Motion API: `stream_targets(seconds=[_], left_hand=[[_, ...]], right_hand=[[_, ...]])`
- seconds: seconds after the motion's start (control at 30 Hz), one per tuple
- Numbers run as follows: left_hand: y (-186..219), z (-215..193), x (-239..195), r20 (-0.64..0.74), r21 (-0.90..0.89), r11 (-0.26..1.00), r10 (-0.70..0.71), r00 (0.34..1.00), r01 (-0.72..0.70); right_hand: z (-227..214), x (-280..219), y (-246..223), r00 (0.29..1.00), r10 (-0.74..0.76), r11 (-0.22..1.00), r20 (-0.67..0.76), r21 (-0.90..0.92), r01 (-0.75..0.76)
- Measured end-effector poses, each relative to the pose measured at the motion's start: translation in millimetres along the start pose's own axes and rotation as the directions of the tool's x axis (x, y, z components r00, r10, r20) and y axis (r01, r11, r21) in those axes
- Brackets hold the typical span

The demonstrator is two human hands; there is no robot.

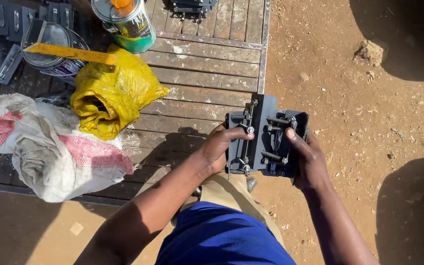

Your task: The person assembles metal hardware components by inserting threaded rods into rectangular metal plates and securing them with nuts. The person repeatedly picks up plates and rods, aligns the parts, and tightens the nuts by hand, stacking the finished assemblies on a wooden workbench.

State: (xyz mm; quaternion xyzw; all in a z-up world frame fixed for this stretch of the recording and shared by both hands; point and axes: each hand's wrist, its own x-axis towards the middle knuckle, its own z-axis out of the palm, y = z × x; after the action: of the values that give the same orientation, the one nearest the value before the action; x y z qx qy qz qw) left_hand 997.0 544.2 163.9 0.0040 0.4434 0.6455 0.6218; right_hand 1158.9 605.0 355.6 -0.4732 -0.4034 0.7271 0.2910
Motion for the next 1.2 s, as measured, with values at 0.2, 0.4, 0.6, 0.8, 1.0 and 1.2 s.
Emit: stream_targets(seconds=[0.2,0.4,0.6,0.8,1.0,1.2], left_hand=[[-7.6,55.3,67.6,-0.123,-0.035,0.995,0.088,0.989,-0.093],[42.2,138.3,96.4,-0.273,-0.020,0.991,0.120,0.955,-0.131],[55.9,158.2,209.4,-0.370,-0.129,0.974,0.128,0.920,-0.187],[88.3,177.7,298.4,-0.486,-0.236,0.915,0.180,0.855,-0.327],[140.2,190.3,347.1,-0.619,-0.209,0.866,0.242,0.748,-0.453],[185.9,147.1,403.8,-0.748,-0.144,0.825,0.271,0.606,-0.546]], right_hand=[[-37.7,86.1,-53.7,0.990,0.060,0.988,0.127,-0.146,-0.041],[-63.5,186.1,-82.3,0.967,0.101,0.982,0.235,-0.179,-0.059],[-65.2,321.8,-116.9,0.914,0.160,0.957,0.372,-0.285,-0.051],[-51.6,457.4,-154.6,0.820,0.257,0.917,0.511,-0.398,-0.040],[-22.5,624.3,-120.4,0.686,0.339,0.889,0.644,-0.457,-0.010],[64.6,702.7,-97.2,0.527,0.473,0.842,0.706,-0.539,-0.033]])
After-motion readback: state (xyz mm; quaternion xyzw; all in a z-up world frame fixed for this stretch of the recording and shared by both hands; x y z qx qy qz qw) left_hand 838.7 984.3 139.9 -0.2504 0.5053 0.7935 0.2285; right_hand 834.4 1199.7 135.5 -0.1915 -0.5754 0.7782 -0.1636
